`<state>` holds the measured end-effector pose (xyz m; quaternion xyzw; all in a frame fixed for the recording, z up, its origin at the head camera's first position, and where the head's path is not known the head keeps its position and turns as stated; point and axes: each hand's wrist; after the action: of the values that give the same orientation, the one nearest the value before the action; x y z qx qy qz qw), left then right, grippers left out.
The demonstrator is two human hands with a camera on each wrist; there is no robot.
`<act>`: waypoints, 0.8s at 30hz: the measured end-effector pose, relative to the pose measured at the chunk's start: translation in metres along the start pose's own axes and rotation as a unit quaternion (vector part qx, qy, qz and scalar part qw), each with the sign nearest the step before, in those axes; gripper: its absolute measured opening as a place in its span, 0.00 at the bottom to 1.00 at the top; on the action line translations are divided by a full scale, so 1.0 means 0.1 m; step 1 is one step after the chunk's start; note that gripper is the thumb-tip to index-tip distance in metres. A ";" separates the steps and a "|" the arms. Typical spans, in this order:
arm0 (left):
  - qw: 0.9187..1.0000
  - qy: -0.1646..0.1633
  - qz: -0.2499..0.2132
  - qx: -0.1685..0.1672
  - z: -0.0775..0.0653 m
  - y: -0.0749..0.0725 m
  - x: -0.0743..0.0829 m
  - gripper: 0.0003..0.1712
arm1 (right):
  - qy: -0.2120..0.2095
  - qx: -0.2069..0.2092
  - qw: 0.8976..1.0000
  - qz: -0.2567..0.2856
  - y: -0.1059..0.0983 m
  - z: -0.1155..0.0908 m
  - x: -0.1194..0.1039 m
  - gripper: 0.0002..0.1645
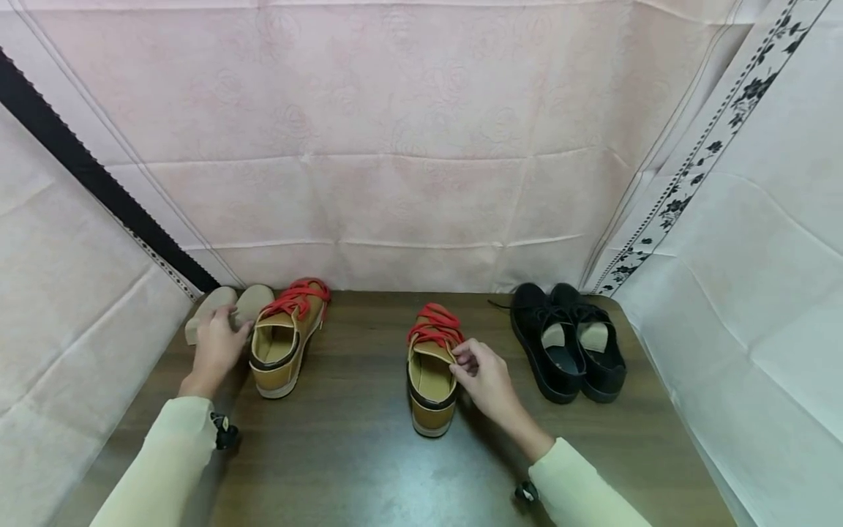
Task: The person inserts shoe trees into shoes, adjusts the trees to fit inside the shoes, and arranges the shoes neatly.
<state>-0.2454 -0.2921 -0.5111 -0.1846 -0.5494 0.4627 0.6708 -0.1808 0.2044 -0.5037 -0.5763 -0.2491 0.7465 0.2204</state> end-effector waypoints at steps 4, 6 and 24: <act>1.000 -0.011 -0.005 0.014 0.00 0.06 -0.02 0.27 | 0.001 -0.001 1.000 -0.004 0.00 0.00 0.00 0.13; 1.000 -0.018 -0.010 0.019 0.00 0.08 -0.03 0.26 | 0.003 -0.001 1.000 -0.006 0.00 -0.01 0.00 0.13; 0.996 -0.075 -0.047 0.020 0.02 0.16 -0.08 0.24 | 0.004 -0.005 1.000 -0.009 -0.01 0.00 0.00 0.12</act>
<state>-0.2538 -0.2906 -0.5269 -0.1100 -0.5971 0.4538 0.6523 -0.1804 0.2055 -0.5029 -0.5782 -0.2570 0.7407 0.2258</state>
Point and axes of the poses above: each hand's wrist, its own z-axis towards the middle knuckle, its own y-axis out of the palm, x = y × z, and after that the axes turned 2 degrees about y, right-handed
